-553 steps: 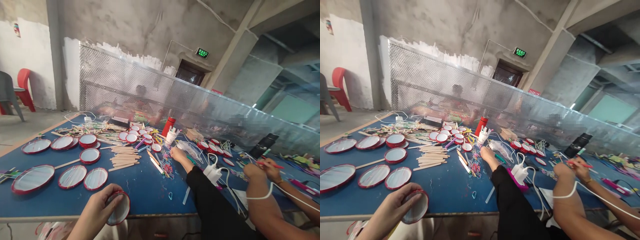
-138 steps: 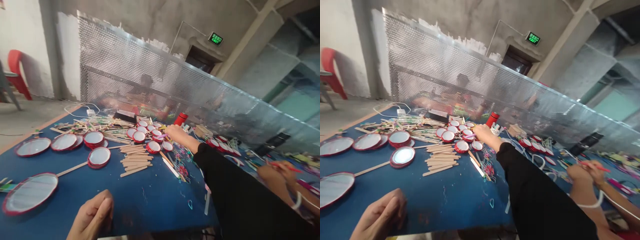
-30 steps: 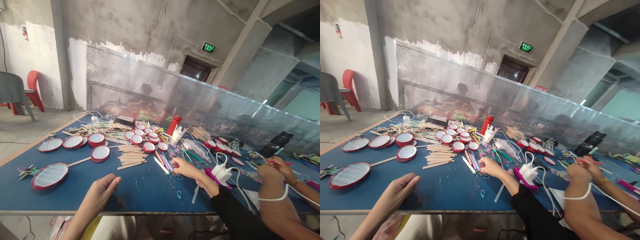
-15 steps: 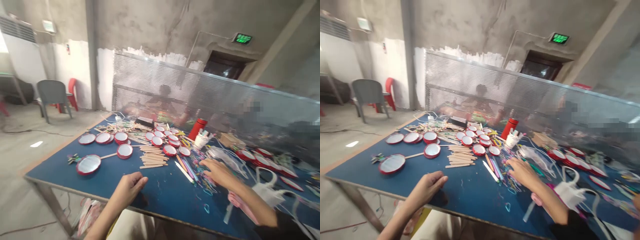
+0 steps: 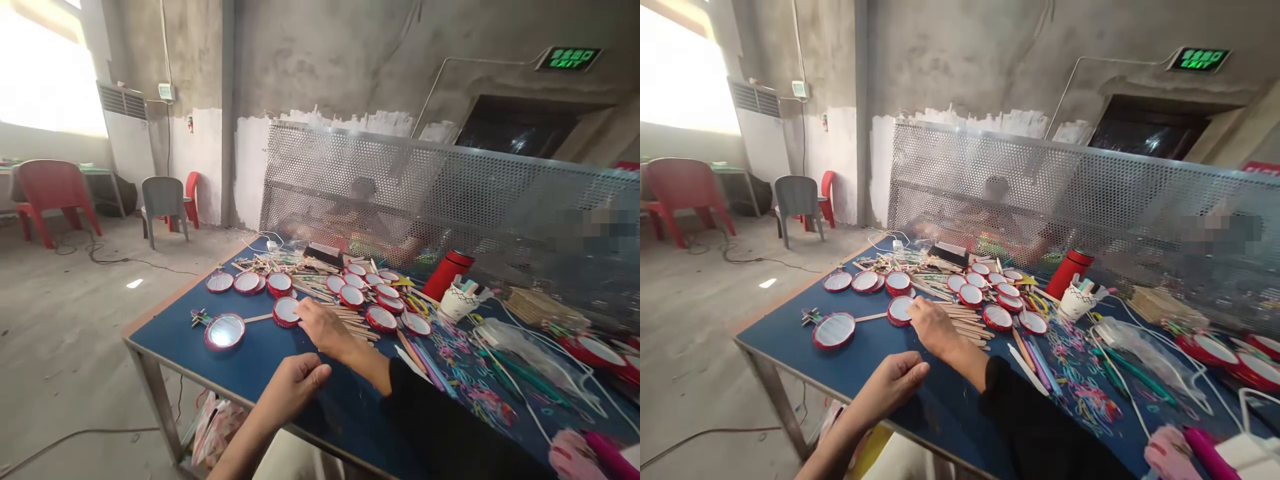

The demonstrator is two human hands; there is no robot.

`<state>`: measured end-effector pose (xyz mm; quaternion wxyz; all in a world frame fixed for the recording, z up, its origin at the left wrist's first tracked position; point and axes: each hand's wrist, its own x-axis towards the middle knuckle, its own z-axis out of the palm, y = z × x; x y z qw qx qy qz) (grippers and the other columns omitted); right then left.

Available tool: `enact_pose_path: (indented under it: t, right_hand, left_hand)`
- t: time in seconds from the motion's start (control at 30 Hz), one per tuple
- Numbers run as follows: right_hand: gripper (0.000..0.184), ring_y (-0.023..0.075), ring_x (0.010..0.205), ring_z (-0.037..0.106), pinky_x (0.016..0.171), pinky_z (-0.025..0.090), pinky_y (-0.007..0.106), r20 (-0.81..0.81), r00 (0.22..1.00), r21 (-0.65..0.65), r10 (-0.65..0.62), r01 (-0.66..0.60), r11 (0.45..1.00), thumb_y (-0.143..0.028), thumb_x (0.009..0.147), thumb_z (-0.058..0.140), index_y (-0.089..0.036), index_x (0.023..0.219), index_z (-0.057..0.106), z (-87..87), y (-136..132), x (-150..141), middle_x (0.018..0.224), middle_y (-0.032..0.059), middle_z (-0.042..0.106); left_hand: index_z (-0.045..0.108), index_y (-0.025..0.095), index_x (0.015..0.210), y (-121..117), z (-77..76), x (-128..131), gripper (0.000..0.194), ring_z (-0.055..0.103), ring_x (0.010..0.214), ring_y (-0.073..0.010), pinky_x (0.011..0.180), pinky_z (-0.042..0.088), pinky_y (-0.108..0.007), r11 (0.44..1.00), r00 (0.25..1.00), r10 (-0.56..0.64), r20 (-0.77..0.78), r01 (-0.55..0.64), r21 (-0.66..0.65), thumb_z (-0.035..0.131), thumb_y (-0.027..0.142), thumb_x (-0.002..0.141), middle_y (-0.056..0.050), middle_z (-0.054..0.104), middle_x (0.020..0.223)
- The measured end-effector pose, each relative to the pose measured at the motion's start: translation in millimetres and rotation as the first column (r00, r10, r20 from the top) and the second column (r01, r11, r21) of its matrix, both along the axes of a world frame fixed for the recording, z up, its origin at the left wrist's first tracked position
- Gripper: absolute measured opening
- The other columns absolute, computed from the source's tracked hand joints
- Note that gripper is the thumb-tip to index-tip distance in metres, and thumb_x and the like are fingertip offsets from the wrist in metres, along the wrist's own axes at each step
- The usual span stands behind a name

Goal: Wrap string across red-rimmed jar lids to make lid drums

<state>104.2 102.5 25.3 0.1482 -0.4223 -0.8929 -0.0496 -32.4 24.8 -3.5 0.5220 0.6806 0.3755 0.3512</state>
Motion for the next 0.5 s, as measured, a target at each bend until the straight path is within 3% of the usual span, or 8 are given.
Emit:
enact_pose_path:
  t: [0.13,0.3,0.5]
  right_hand:
    - [0.015,0.0240,0.093,0.061,0.081,0.049,0.034,0.099,0.995,0.001,0.000,0.000,1.000,-0.006,0.087,0.057,-0.017,0.089,0.066,-8.9,17,-11,0.100,0.0088,0.068]
    - [0.017,0.0242,0.089,0.058,0.082,0.045,0.035,0.135,0.991,0.010,0.002,-0.003,1.000,-0.005,0.087,0.054,-0.017,0.085,0.065,-7.8,6,-3,0.094,0.0071,0.068]
    - [0.002,0.0231,0.094,0.056,0.084,0.044,0.034,0.027,0.991,0.037,-0.130,0.129,0.991,-0.016,0.092,0.060,-0.016,0.094,0.060,9.8,-28,24,0.097,0.0087,0.064]
  left_hand:
    - [0.040,0.021,0.062,0,2.4,0,0.050,0.031,0.058,-0.0112,0.053,0.024,-0.025,0.997,1.000,-0.009,-0.027,0.011,0.079,0.046,0.061,0.090,0.006,0.037,0.060]
    - [0.037,0.021,0.060,1,2.5,0,0.053,0.029,0.057,-0.0109,0.052,0.022,-0.025,0.994,0.999,-0.009,-0.035,0.013,0.110,0.046,0.066,0.088,0.006,0.034,0.059]
    - [0.041,0.023,0.073,4,-0.7,3,0.052,0.027,0.041,-0.0081,0.043,0.020,-0.021,0.996,0.983,0.015,0.182,0.001,-0.087,0.050,0.074,0.082,0.012,0.034,0.047]
